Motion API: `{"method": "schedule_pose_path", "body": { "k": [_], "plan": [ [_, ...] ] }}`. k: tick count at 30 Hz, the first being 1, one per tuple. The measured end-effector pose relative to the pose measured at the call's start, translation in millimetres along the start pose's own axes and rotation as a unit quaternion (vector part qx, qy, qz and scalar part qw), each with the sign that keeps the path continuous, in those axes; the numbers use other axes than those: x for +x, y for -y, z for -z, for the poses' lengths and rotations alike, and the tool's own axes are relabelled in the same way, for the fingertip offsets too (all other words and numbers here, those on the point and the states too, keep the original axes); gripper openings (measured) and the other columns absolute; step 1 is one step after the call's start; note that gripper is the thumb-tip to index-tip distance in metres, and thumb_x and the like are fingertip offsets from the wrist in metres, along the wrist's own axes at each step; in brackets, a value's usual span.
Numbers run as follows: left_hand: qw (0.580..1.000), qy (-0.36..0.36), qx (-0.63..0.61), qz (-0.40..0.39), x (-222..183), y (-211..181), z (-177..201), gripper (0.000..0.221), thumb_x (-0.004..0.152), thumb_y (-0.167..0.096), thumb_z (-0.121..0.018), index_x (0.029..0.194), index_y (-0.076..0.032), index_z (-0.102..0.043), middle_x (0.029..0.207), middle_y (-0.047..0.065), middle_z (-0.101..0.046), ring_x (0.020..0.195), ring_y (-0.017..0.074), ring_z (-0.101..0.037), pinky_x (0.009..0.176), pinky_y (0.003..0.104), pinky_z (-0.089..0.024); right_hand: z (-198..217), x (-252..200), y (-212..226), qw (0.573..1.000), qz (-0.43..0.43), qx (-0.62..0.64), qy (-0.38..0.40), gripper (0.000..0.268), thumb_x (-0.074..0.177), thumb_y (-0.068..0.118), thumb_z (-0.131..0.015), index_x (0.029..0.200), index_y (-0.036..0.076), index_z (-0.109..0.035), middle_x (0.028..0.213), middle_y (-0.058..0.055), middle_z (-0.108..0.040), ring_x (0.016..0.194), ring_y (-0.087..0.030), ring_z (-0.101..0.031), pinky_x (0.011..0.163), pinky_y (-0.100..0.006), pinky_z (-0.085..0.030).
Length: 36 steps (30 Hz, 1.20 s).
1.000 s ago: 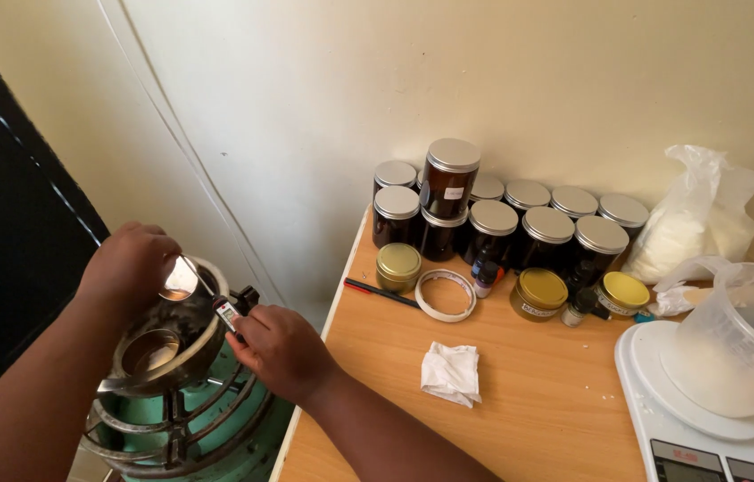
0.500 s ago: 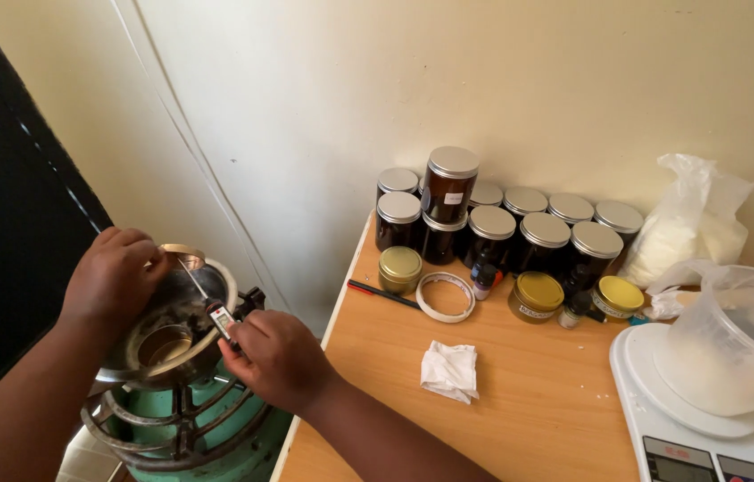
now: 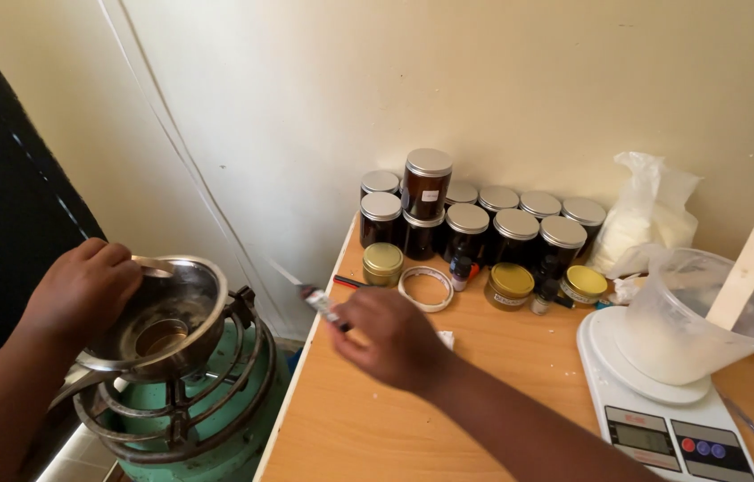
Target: Cleaning a small metal tin and its lid using a white cloth in a workshop setting.
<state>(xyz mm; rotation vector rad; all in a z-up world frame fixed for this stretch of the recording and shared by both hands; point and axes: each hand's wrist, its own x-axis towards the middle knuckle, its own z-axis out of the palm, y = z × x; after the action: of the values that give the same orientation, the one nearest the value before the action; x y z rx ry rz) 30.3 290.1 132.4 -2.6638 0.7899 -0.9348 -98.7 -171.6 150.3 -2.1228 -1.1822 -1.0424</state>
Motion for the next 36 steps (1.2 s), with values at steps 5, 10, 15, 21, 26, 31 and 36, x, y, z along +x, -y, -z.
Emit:
{"method": "schedule_pose_path", "body": {
  "k": [5, 10, 15, 21, 26, 31, 36],
  "plan": [
    [0.999, 0.004, 0.012, -0.037, -2.4, -5.1, 1.9, 0.017, 0.076, -0.023, -0.079, 0.09, -0.016, -0.073, 0.093, 0.005, -0.069, 0.086, 0.0289, -0.064, 0.072, 0.044, -0.057, 33.6, -50.6, -41.4, 0.987, -0.159, 0.007, 0.035, 0.014, 0.095, 0.013, -0.078, 0.105, 0.004, -0.073, 0.09, -0.006, -0.07, 0.077, -0.022, -0.064, 0.066, -0.036, -0.05],
    [0.98, 0.072, -0.051, 0.18, 26.5, -56.3, 58.8, 0.027, 0.105, -0.026, -0.065, 0.087, -0.012, -0.08, 0.094, 0.003, -0.076, 0.092, 0.0245, -0.064, 0.073, 0.04, -0.055, 37.2, -96.7, -76.3, 0.952, -0.298, 0.0, 0.066, 0.015, 0.094, 0.02, -0.079, 0.103, 0.009, -0.075, 0.091, -0.004, -0.075, 0.082, -0.018, -0.071, 0.073, -0.034, -0.054],
    [0.829, 0.053, -0.355, 0.429, 76.8, -119.6, 106.0, 0.008, 0.098, -0.007, -0.083, 0.099, 0.001, -0.08, 0.087, 0.02, -0.077, 0.064, 0.0254, -0.065, 0.051, 0.036, -0.05, 31.6, -129.3, -96.3, 0.904, -0.391, -0.102, 0.139, 0.023, 0.087, 0.019, -0.08, 0.109, 0.013, -0.078, 0.104, -0.006, -0.08, 0.098, -0.031, -0.071, 0.08, -0.045, -0.055],
    [0.81, 0.046, -0.401, 0.426, 112.2, -155.0, 26.5, 0.022, 0.07, -0.047, -0.096, 0.085, -0.032, -0.089, 0.067, -0.007, -0.076, 0.064, 0.0207, -0.069, 0.061, 0.032, -0.049, 63.3, -85.8, -32.8, 0.921, -0.341, -0.004, 0.189, 0.034, 0.094, 0.037, -0.078, 0.117, 0.012, -0.075, 0.114, -0.019, -0.074, 0.111, -0.049, -0.069, 0.094, -0.059, -0.059],
    [0.655, 0.059, -0.593, 0.464, 143.8, -251.1, 92.1, 0.028, 0.07, -0.022, -0.102, 0.084, -0.005, -0.085, 0.066, 0.008, -0.071, 0.059, 0.0128, -0.051, 0.055, 0.03, -0.04, 38.5, -132.4, -60.4, 0.929, -0.303, 0.008, 0.211, 0.033, 0.086, 0.027, -0.077, 0.118, 0.018, -0.079, 0.115, -0.005, -0.074, 0.103, -0.028, -0.07, 0.087, -0.042, -0.054],
    [0.464, 0.072, -0.74, 0.481, 146.0, -324.0, 26.9, 0.014, 0.073, -0.006, -0.091, 0.078, -0.001, -0.079, 0.057, 0.005, -0.051, 0.049, 0.0143, -0.041, 0.051, 0.028, -0.042, 35.1, -131.9, -72.8, 0.803, -0.569, 0.177, -0.02, 0.02, 0.093, 0.02, -0.075, 0.106, 0.014, -0.089, 0.079, 0.003, -0.077, 0.067, -0.008, -0.057, 0.064, -0.026, -0.044],
    [0.39, 0.115, -0.784, 0.47, 130.9, -377.8, 58.5, 0.039, 0.075, -0.004, -0.071, 0.062, -0.014, -0.036, 0.06, 0.004, -0.031, 0.054, 0.0152, -0.027, 0.052, 0.032, -0.016, 44.3, -138.0, -83.3, 0.633, -0.605, 0.404, -0.263, 0.049, 0.095, -0.011, -0.063, 0.141, 0.007, -0.068, 0.122, -0.019, -0.073, 0.102, -0.036, -0.07, 0.076, -0.052, -0.066]
  ]
}}
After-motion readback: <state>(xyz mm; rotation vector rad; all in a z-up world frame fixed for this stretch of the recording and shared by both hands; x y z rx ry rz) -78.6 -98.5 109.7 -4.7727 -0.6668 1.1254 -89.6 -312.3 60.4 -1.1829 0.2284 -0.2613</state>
